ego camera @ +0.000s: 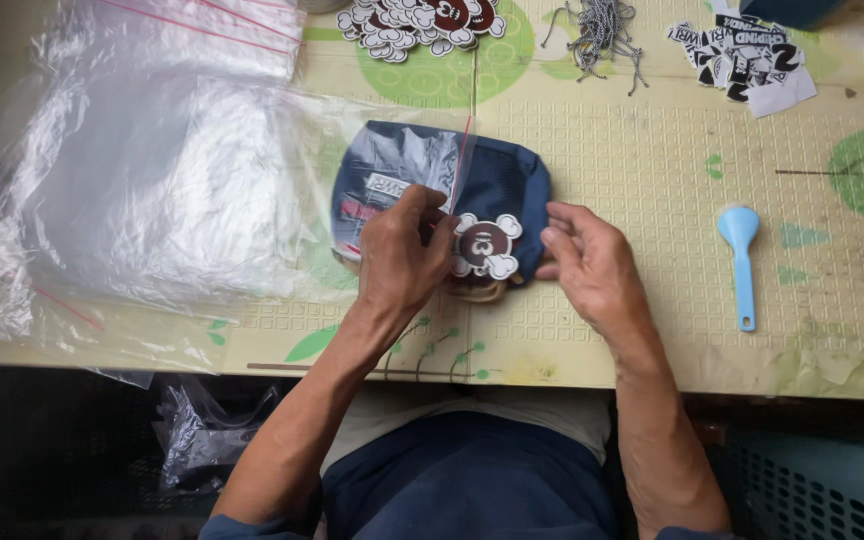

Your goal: The person wipes a blue shoulder bag with a blue brush, then attaches a bear-shaped charm and a rectangular sticker to the front. Finally, the person places the bag into a clear plastic zip-lock bag and seals it.

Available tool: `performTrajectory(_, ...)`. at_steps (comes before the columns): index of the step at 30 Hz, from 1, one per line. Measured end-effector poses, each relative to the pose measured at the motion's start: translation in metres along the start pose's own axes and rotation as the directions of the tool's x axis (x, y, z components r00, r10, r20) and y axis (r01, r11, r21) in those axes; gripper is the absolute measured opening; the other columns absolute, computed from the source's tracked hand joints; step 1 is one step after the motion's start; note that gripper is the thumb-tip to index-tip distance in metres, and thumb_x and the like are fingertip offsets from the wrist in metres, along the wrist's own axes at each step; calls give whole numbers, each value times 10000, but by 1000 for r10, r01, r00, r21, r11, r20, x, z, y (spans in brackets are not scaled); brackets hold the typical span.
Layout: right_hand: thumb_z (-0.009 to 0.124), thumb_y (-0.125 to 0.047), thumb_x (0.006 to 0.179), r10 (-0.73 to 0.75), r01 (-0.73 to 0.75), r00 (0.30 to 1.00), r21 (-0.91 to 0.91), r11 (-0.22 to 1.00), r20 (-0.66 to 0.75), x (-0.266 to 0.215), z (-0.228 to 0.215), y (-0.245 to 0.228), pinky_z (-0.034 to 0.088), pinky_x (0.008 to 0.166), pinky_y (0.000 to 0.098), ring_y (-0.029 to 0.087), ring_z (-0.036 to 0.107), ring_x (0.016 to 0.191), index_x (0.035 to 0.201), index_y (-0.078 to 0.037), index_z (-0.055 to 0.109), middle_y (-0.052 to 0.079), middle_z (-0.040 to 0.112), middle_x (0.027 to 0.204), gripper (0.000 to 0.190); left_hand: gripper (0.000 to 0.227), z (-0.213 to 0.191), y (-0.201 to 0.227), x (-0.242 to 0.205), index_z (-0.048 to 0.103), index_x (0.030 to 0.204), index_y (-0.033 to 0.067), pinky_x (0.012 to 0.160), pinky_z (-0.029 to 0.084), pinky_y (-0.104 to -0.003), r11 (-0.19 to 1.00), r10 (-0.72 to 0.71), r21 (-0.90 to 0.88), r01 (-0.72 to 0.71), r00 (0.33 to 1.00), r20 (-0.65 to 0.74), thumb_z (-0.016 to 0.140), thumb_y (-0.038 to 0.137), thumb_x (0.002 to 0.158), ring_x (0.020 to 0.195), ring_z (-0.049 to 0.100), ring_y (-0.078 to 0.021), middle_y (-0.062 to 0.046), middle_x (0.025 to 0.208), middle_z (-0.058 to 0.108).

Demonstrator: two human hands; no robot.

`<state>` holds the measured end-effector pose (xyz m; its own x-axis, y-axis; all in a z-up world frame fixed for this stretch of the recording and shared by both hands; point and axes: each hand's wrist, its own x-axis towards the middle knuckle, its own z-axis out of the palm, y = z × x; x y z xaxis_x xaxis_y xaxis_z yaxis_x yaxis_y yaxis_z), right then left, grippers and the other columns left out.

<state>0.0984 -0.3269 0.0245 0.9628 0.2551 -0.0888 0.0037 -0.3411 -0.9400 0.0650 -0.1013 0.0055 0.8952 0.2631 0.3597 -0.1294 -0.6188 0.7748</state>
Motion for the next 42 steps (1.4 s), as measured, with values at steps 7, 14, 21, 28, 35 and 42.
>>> performTrajectory(7,457,-481,1064,7,-81,983,400,913,182,30,51,-21,648,803,543,361,753,988,1357,66,567,305,662,1208,630,322,-2,13,-4,531,1082,124,656,565,-443,999,-18,-28,17,1000,-19,746,149,844,688,738,-313,-60,779,768)
performTrajectory(14,618,-443,1012,98,-243,958,586,773,269,62,101,-39,667,741,423,270,743,817,1133,53,699,199,708,986,517,287,-9,20,-11,501,963,158,582,544,-453,999,16,36,-14,997,-73,758,141,837,623,721,-332,-51,689,725)
performTrajectory(21,770,-399,928,147,-350,917,571,742,372,95,134,-4,585,429,387,233,675,543,901,32,718,165,667,671,434,246,-26,23,-15,506,939,157,557,562,-382,1000,5,-20,-7,992,-123,734,124,854,628,729,-264,-47,730,732)
performTrajectory(28,732,-182,985,-18,-14,986,189,982,168,85,78,-28,651,591,293,173,638,810,1015,21,662,120,622,892,217,354,-122,-71,6,668,1173,22,763,556,-548,947,27,318,53,970,-242,835,217,929,880,710,-457,-243,986,733)
performTrajectory(35,704,-89,949,186,-186,982,287,940,26,117,60,-50,673,626,234,205,676,1058,1231,-2,596,101,621,1147,314,442,-211,-100,17,626,1323,-26,911,432,-560,748,-441,438,498,867,-232,642,301,1026,1076,629,-468,-240,1111,726)
performTrajectory(42,710,-72,943,278,-284,945,10,959,176,102,62,-79,518,549,210,123,609,724,1410,-62,434,84,664,954,542,333,-216,-66,38,662,1152,21,761,457,-401,655,-728,242,716,684,-54,687,338,1053,891,596,-229,-137,983,675)
